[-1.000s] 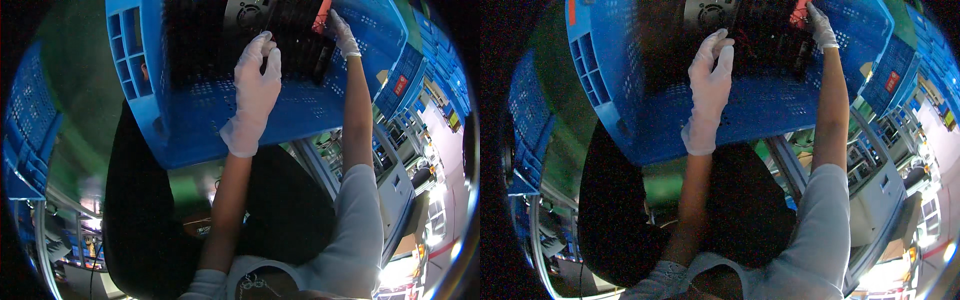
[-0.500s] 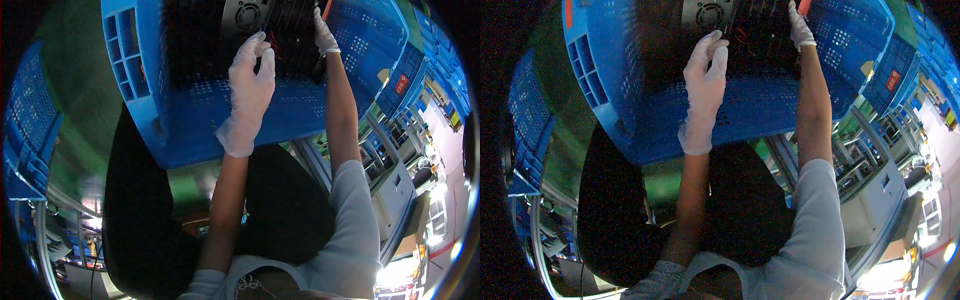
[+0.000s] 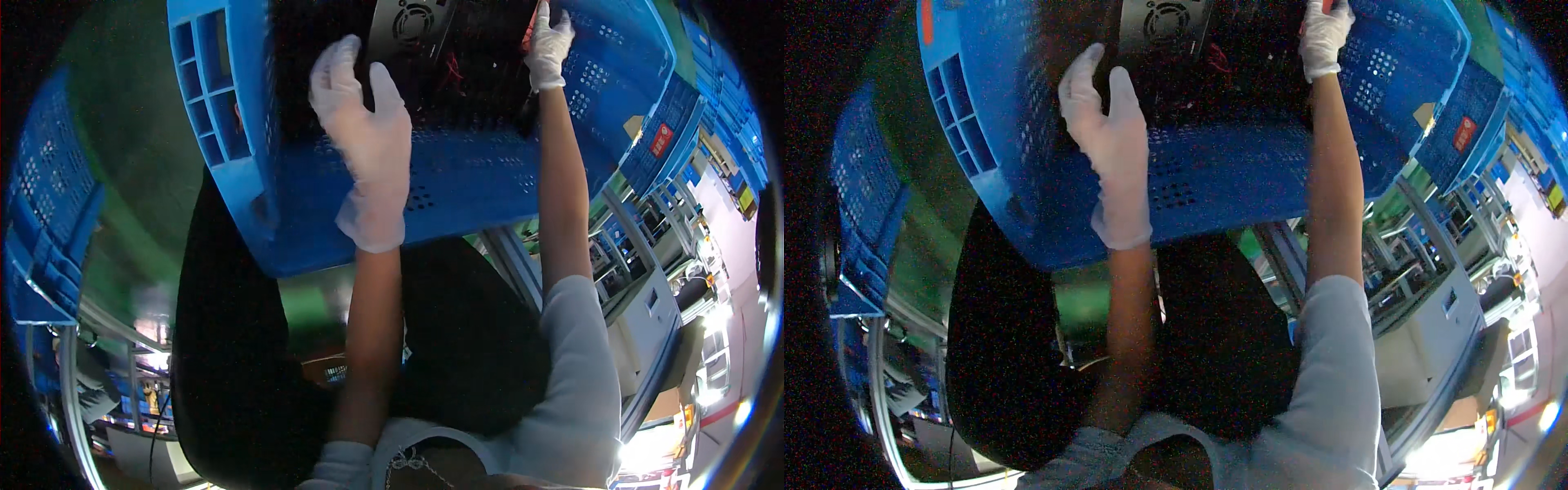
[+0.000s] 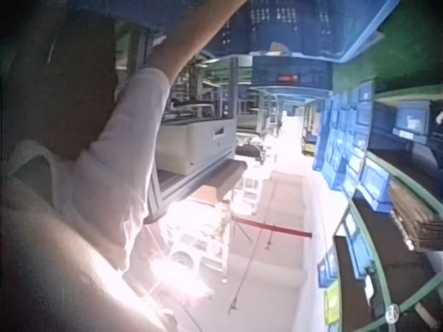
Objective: Sorting and inspecting electronic power supply units from storage bins in a factory setting.
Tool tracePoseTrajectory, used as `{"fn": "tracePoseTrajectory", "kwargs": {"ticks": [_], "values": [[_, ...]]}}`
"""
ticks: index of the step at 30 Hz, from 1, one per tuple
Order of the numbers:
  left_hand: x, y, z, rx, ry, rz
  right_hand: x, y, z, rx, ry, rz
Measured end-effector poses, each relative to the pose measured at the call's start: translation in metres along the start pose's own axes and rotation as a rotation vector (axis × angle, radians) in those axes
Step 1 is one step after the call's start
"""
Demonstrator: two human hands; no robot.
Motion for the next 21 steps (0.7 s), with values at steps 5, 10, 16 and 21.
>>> {"fn": "tracePoseTrajectory", "kwargs": {"ticks": [5,10,16,21], "values": [[0.015,-0.013,0.000,0.153,0.078,0.116,0.098,0.006,-0.052,0.725,-0.223,0.258],[0.002,-0.010,-0.001,0.208,0.140,0.377,0.150,0.003,-0.101,0.672,0.036,0.012],[-0.003,-0.009,0.000,0.273,0.186,0.054,0.176,0.031,-0.102,0.732,-0.204,0.211],[-0.008,0.001,0.011,0.263,0.245,-0.304,0.180,0.077,-0.102,0.714,0.769,0.236]]}}
Point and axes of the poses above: each hand's wrist, its own z-axis towards the middle knuckle, its own y-axis out of the back of the hand, x = y × z, the point moved 5 cm from there along z, towards the middle knuckle
